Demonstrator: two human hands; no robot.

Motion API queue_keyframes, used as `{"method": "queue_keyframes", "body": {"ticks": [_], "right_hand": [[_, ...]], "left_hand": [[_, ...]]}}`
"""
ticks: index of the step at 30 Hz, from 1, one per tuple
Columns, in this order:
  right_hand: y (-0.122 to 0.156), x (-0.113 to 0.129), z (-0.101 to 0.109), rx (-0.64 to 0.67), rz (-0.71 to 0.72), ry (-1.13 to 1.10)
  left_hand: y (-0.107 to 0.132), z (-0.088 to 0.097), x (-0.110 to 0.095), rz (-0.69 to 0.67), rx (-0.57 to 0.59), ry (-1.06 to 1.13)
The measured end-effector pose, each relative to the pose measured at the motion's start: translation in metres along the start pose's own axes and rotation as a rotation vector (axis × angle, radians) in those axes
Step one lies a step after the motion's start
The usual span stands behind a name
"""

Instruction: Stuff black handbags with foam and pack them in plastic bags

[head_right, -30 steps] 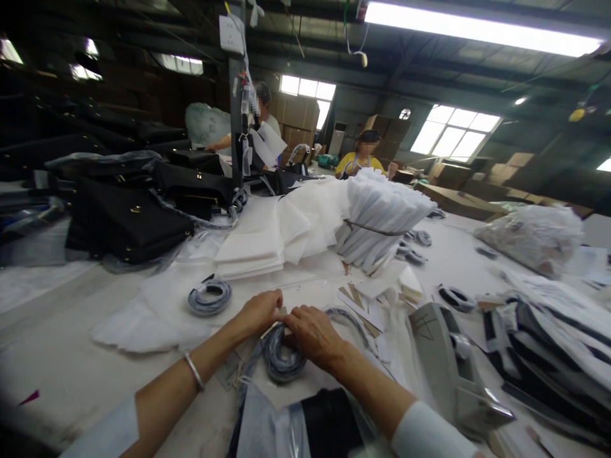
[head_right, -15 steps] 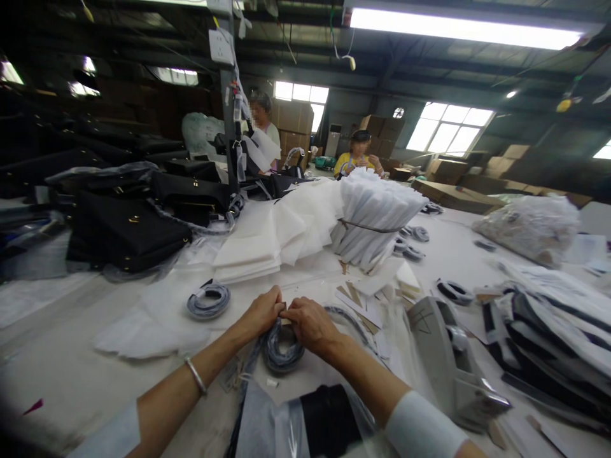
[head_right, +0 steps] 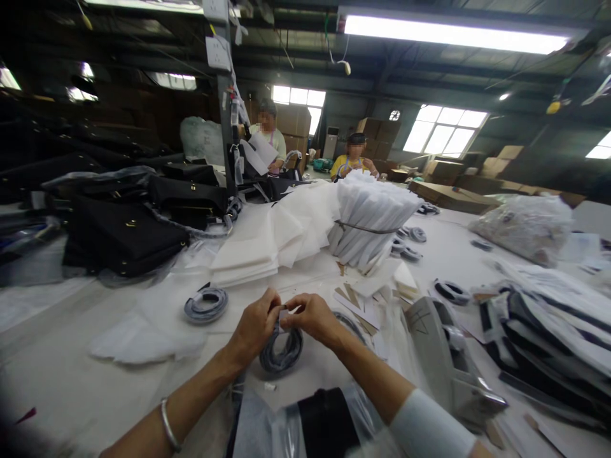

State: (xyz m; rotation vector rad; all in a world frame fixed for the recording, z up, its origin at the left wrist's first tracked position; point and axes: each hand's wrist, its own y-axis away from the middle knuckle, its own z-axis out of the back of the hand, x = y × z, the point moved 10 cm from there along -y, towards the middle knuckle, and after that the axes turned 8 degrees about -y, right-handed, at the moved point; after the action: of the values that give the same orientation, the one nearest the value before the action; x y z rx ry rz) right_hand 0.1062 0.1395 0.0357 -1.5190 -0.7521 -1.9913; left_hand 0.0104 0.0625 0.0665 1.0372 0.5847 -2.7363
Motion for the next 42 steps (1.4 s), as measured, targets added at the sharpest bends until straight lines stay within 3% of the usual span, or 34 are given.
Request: {"method": "queue_keyframes", "body": {"ticks": [3, 8, 11, 14, 16, 21, 26, 34, 40, 42], "right_hand": [[0.008, 0.002, -0.005, 0.065, -0.052, -0.129], [0.020, 0.009, -0.002, 0.033, -0.019, -0.075], [0.027, 0.016, 0.004, -0.018, 0.026, -0.027], [0.033, 0.026, 0.006, -0.033, 0.049, 0.057], [0.035, 0.032, 0.003, 0.000, 0.037, 0.100], [0.039, 0.044, -0.003, 0.124, 0.010, 0.237], [0.050, 0.060, -0.004, 0.174, 0.070, 0.332], [0.067, 0.087, -0.015, 0.180, 0.261, 0.562], [0.086, 0.115, -0.028, 0.144, 0.588, 0.774], [0.092, 0.118, -0.034, 0.152, 0.639, 0.844]], "left_hand": [[0.007, 0.001, -0.008, -0.049, 0.004, 0.049], [0.014, 0.007, -0.006, -0.021, 0.017, 0.151], [0.020, -0.004, 0.008, 0.146, 0.185, 0.387], [0.035, -0.022, 0.008, 0.238, 0.400, 0.567], [0.041, -0.027, 0.005, 0.258, 0.432, 0.615], [0.046, -0.026, -0.002, 0.247, 0.335, 0.626], [0.048, -0.016, -0.011, 0.162, 0.284, 0.546], [0.054, -0.002, -0.028, 0.078, 0.266, 0.426], [0.054, 0.005, -0.028, 0.086, 0.213, 0.370], [0.054, 0.006, -0.027, 0.090, 0.198, 0.367]]}}
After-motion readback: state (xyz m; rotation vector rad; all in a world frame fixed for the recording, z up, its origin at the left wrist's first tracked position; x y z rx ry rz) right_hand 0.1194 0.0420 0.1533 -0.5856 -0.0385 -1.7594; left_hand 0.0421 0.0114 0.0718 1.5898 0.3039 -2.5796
